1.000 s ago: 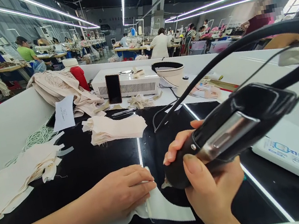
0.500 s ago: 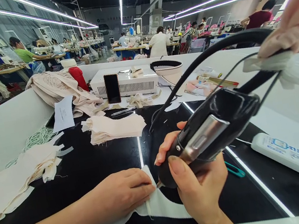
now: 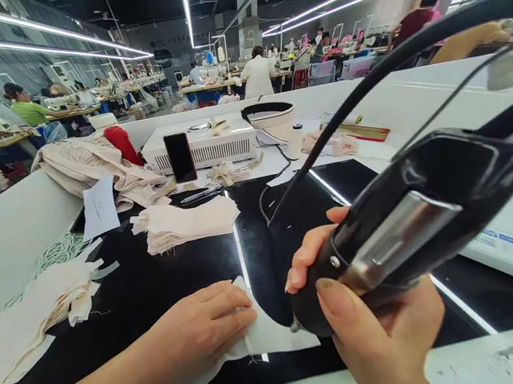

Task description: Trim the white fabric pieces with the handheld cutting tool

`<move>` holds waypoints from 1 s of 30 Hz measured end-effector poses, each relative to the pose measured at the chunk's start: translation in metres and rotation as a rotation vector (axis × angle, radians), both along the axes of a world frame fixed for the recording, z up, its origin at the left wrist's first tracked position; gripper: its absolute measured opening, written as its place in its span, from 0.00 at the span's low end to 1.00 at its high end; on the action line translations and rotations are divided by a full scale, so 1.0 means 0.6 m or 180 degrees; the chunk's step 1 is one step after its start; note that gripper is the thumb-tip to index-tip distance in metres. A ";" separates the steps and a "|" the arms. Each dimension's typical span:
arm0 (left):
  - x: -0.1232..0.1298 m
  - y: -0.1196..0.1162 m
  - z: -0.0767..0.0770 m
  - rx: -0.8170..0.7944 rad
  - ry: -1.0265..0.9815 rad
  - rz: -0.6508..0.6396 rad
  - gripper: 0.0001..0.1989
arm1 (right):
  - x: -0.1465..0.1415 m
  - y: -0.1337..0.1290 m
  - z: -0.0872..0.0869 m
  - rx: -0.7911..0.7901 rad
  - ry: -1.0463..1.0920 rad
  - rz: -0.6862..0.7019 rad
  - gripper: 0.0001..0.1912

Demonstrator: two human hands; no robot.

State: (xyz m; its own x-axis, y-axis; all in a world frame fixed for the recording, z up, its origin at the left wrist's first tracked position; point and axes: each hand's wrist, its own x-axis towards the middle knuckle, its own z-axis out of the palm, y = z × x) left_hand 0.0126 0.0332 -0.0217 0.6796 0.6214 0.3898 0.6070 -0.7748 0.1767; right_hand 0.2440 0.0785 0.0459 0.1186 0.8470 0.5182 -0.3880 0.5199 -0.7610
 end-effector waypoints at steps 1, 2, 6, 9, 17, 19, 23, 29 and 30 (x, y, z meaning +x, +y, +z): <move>0.003 -0.002 0.004 -0.0104 -0.0069 0.0003 0.11 | 0.006 -0.003 -0.001 -0.0003 -0.0046 -0.0020 0.22; 0.006 -0.003 0.008 -0.0215 -0.0106 -0.0015 0.11 | 0.011 -0.005 -0.003 0.0000 -0.0085 -0.0032 0.22; 0.023 -0.008 0.014 -0.0304 -0.0042 -0.0083 0.09 | 0.016 -0.005 -0.016 0.0037 -0.0101 -0.0005 0.24; 0.034 -0.010 0.010 -0.0262 0.0008 -0.0083 0.09 | 0.008 -0.005 -0.021 0.0067 -0.0045 -0.0004 0.24; 0.036 -0.025 0.008 -0.0230 0.0046 0.0063 0.10 | -0.001 -0.014 -0.001 0.0180 -0.0091 -0.0152 0.18; 0.034 -0.027 0.006 -0.0246 0.0042 0.0094 0.10 | -0.002 -0.015 -0.001 0.0202 -0.0107 -0.0164 0.16; 0.029 -0.030 0.000 -0.0207 -0.0008 0.0104 0.11 | -0.002 -0.016 -0.007 0.0241 -0.0199 -0.0171 0.13; 0.025 -0.034 -0.002 -0.0149 0.0107 0.0145 0.14 | -0.009 -0.012 -0.006 -0.0105 -0.0350 -0.0087 0.13; 0.024 -0.035 -0.002 -0.0135 0.0135 0.0145 0.14 | -0.012 -0.011 -0.006 -0.0156 -0.0342 -0.0070 0.13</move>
State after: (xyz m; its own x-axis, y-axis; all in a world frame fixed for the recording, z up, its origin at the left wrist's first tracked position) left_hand 0.0271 0.0124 -0.0227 0.6657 0.6673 0.3339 0.6490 -0.7386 0.1822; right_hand 0.2369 0.0721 0.0424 0.0835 0.8695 0.4869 -0.2917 0.4885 -0.8224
